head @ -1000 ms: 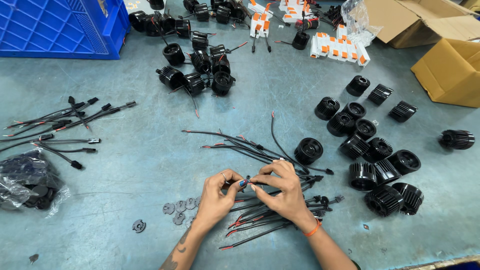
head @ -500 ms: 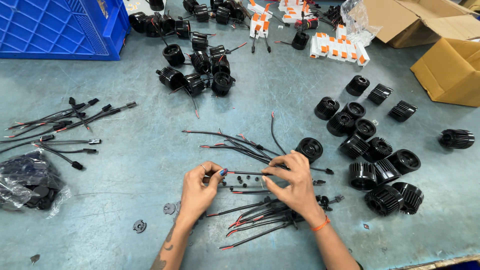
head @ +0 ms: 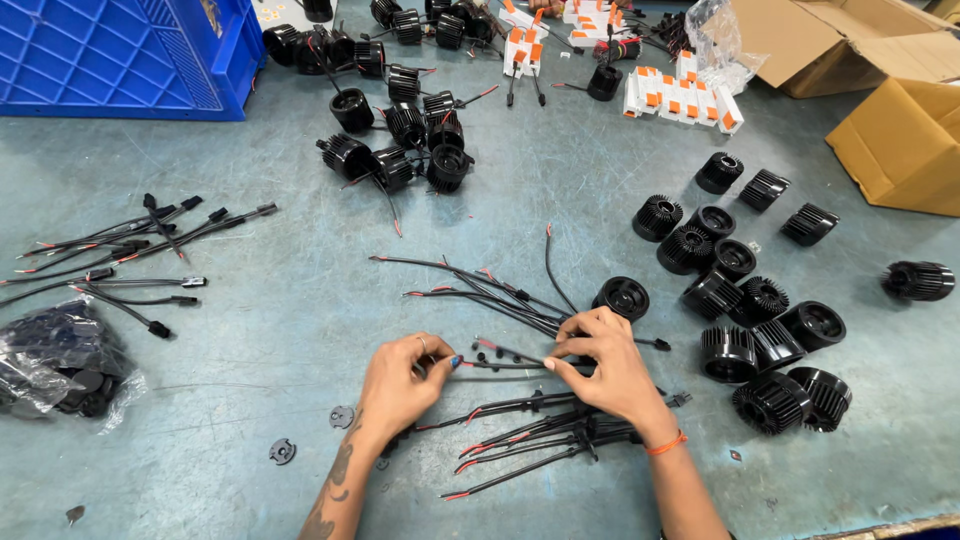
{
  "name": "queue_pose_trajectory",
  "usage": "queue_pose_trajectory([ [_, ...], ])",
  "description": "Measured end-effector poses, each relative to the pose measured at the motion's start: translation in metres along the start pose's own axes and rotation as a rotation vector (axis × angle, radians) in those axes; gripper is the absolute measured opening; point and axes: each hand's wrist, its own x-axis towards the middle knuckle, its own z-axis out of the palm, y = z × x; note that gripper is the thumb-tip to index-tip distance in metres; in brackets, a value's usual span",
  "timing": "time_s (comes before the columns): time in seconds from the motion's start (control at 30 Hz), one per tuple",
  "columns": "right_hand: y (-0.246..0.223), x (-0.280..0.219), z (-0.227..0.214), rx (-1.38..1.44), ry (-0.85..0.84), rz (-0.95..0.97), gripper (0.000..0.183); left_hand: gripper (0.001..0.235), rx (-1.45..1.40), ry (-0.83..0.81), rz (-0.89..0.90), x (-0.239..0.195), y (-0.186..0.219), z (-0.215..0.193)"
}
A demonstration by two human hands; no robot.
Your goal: The person assembles small electronic components by hand. They repeatedly pick up wires and small black plastic parts, connect them, and place the finished units on the table.
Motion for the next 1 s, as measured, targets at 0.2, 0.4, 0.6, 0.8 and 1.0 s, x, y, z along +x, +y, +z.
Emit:
queue_pose_trajectory([
  [0.2, -0.014, 0.0, 0.024, -0.005, -0.011, -0.064, 0.024, 0.01, 0.062, -0.16, 0.038, -0.002, 0.003, 0.006],
  [0.4, -0.012, 0.001, 0.029, -0.091, 0.0, 0.062, 0.019, 0.011, 0.096, -0.241, -0.011, -0.003, 0.003, 0.005],
  [0.6, -0.004, -0.001, 0.032, -0.1, -0.07, 0.132, 0.01, 0.01, 0.112, -0.294, 0.005, -0.003, 0.003, 0.005],
  [0.8, 0.014, -0.001, 0.021, 0.095, 0.011, 0.265, 0.016, 0.01, 0.068, -0.29, -0.033, -0.003, 0.0, 0.004],
  [1.0, 0.046, -0.012, -0.005, 0.612, 0.31, 0.323, 0.024, 0.01, 0.061, -0.287, 0.016, -0.001, -0.008, 0.005],
])
